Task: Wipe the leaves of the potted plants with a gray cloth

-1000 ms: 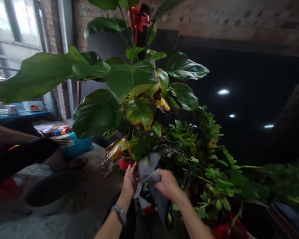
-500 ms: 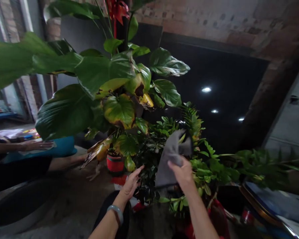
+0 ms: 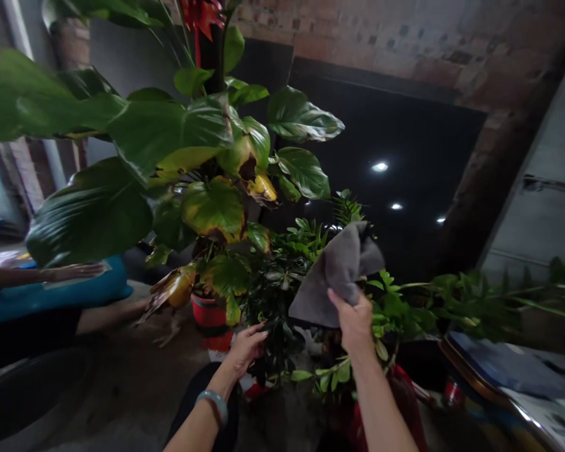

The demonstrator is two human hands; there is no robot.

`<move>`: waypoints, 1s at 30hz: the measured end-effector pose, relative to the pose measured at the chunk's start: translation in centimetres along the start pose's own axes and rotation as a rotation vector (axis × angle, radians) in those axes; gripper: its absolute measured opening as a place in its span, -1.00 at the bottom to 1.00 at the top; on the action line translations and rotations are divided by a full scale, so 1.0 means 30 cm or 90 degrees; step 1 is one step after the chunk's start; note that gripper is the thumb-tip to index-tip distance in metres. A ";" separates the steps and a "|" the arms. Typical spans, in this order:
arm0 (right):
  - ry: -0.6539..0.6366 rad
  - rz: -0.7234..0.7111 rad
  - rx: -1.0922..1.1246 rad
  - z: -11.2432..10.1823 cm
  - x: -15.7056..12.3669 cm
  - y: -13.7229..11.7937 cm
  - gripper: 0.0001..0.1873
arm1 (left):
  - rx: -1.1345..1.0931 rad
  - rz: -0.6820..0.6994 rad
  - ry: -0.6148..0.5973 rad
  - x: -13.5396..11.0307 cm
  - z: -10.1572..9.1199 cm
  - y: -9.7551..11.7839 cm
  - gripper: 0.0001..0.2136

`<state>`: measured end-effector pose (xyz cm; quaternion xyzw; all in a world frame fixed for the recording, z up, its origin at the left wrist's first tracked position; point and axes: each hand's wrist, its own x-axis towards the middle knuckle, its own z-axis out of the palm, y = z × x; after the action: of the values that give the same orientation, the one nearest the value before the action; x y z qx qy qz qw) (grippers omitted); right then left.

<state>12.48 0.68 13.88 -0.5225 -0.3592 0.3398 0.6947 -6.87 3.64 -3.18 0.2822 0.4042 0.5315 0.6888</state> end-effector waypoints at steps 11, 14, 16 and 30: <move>-0.093 0.286 -0.016 -0.153 -0.390 -0.002 -0.46 | 0.000 -0.005 0.058 -0.013 0.026 0.024 -0.80; 0.164 0.131 -0.047 -0.272 -0.271 -0.202 -0.38 | -0.007 -0.008 0.064 -0.017 0.038 0.019 -0.78; 0.291 -0.006 -0.011 -0.337 -0.149 -0.293 -0.42 | 0.001 -0.005 0.073 -0.019 0.048 0.018 -0.78; -0.033 0.080 -0.142 -0.237 -0.128 0.281 -0.82 | 0.278 -0.072 -0.106 -0.067 0.098 -0.096 -0.53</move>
<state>15.78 -4.11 3.76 -0.6090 -0.3792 0.3544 0.5998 -3.11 1.04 -3.52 0.4442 0.4667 0.3671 0.6709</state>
